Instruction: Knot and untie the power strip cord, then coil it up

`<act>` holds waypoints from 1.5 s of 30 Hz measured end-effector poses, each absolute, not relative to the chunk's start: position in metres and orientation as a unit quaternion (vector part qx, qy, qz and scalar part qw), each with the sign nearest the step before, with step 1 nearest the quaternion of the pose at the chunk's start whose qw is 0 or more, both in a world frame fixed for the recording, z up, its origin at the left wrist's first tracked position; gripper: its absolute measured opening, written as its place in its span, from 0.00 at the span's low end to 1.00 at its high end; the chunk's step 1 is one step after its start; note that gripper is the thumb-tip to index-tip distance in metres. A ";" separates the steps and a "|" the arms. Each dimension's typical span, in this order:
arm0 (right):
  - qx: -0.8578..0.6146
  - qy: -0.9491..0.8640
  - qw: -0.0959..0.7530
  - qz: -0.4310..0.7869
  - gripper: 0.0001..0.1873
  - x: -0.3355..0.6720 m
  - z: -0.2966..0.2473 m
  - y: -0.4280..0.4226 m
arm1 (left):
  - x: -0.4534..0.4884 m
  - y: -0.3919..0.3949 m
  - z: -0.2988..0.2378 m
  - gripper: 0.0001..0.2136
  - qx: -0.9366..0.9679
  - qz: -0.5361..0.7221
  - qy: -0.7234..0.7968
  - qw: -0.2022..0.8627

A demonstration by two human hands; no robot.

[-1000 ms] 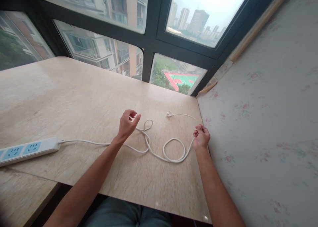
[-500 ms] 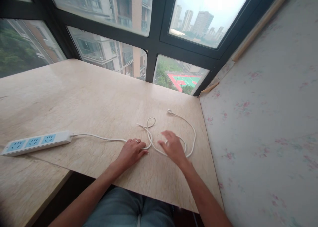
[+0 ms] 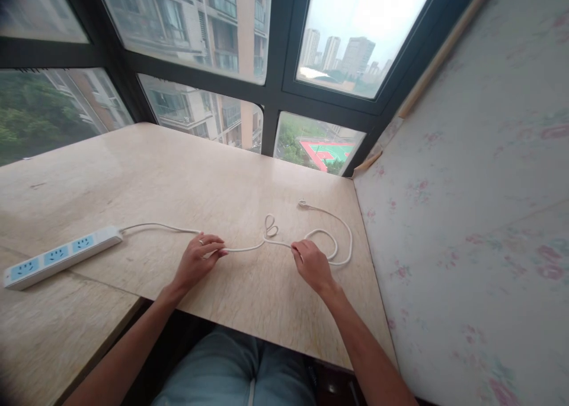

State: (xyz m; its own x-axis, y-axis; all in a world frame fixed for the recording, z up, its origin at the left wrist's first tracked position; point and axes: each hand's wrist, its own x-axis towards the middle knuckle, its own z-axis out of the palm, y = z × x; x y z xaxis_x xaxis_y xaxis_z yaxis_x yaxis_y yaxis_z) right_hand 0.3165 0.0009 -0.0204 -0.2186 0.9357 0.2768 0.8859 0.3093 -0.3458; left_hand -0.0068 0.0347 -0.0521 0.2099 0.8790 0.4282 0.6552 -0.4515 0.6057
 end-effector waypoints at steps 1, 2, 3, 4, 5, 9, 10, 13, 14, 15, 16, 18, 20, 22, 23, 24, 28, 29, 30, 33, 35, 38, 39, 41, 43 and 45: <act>-0.586 -0.778 0.224 0.039 0.13 0.319 -0.020 0.000 | -0.010 0.037 -0.054 0.05 0.750 0.395 0.509 0.149; -0.588 -0.775 0.228 0.022 0.13 0.322 -0.020 0.000 | -0.013 0.040 -0.055 0.05 0.735 0.413 0.517 0.150; -0.592 -0.772 0.233 0.009 0.14 0.325 -0.021 -0.001 | -0.017 0.043 -0.057 0.05 0.719 0.431 0.524 0.151; -0.596 -0.767 0.237 0.000 0.14 0.330 -0.022 -0.001 | -0.021 0.047 -0.058 0.06 0.704 0.448 0.530 0.151; -0.600 -0.763 0.242 -0.005 0.15 0.336 -0.025 -0.002 | -0.026 0.049 -0.060 0.06 0.692 0.461 0.536 0.149; -0.628 -0.733 0.260 -0.013 0.16 0.365 -0.038 -0.003 | -0.051 0.060 -0.066 0.06 0.657 0.483 0.565 0.126; -0.637 -0.724 0.262 -0.016 0.16 0.373 -0.041 -0.003 | -0.058 0.062 -0.068 0.06 0.649 0.483 0.576 0.121; -0.662 -0.703 0.257 -0.014 0.17 0.394 -0.050 -0.004 | -0.078 0.066 -0.074 0.06 0.630 0.475 0.603 0.116; -0.670 -0.696 0.259 -0.012 0.17 0.400 -0.052 -0.004 | -0.084 0.067 -0.075 0.06 0.624 0.475 0.610 0.114; -0.677 -0.687 0.263 -0.010 0.17 0.405 -0.054 -0.004 | -0.089 0.068 -0.077 0.06 0.619 0.475 0.616 0.110; -0.684 -0.678 0.270 -0.007 0.18 0.410 -0.056 -0.003 | -0.093 0.069 -0.077 0.06 0.613 0.475 0.621 0.108; -0.695 -0.661 0.283 0.000 0.18 0.417 -0.059 -0.002 | -0.099 0.072 -0.077 0.06 0.606 0.471 0.632 0.107; -0.703 -0.646 0.297 0.015 0.18 0.422 -0.062 0.001 | -0.102 0.077 -0.077 0.07 0.607 0.459 0.640 0.109; -0.720 -0.621 0.306 0.040 0.17 0.425 -0.064 0.003 | -0.106 0.084 -0.077 0.06 0.609 0.446 0.646 0.110; -0.733 -0.605 0.306 0.052 0.17 0.426 -0.065 0.004 | -0.107 0.088 -0.077 0.06 0.605 0.444 0.651 0.110; -0.747 -0.588 0.303 0.063 0.16 0.427 -0.066 0.004 | -0.110 0.092 -0.077 0.06 0.599 0.443 0.657 0.113; -0.782 -0.542 0.302 0.062 0.17 0.431 -0.071 0.005 | -0.121 0.107 -0.079 0.06 0.564 0.449 0.682 0.124; -0.784 -0.536 0.309 0.057 0.18 0.431 -0.072 0.005 | -0.123 0.110 -0.080 0.06 0.558 0.451 0.686 0.124; -0.786 -0.528 0.318 0.053 0.18 0.432 -0.073 0.005 | -0.126 0.112 -0.080 0.05 0.552 0.452 0.690 0.122; -0.794 -0.501 0.342 0.040 0.20 0.432 -0.077 0.007 | -0.130 0.118 -0.080 0.05 0.537 0.455 0.701 0.119; -0.802 -0.480 0.356 0.028 0.20 0.431 -0.079 0.009 | -0.130 0.120 -0.079 0.05 0.523 0.457 0.710 0.119; -0.818 -0.437 0.374 0.010 0.19 0.426 -0.080 0.014 | -0.129 0.124 -0.077 0.05 0.504 0.453 0.726 0.115; -0.824 -0.424 0.377 0.004 0.18 0.425 -0.080 0.015 | -0.129 0.124 -0.077 0.05 0.501 0.448 0.732 0.113; -0.832 -0.404 0.380 -0.012 0.17 0.424 -0.080 0.017 | -0.128 0.125 -0.077 0.05 0.501 0.438 0.739 0.103; -0.826 -0.407 0.388 -0.035 0.17 0.424 -0.081 0.017 | -0.128 0.125 -0.078 0.04 0.508 0.438 0.737 0.079; -0.805 -0.427 0.408 -0.059 0.18 0.425 -0.082 0.016 | -0.128 0.124 -0.079 0.03 0.528 0.449 0.720 0.045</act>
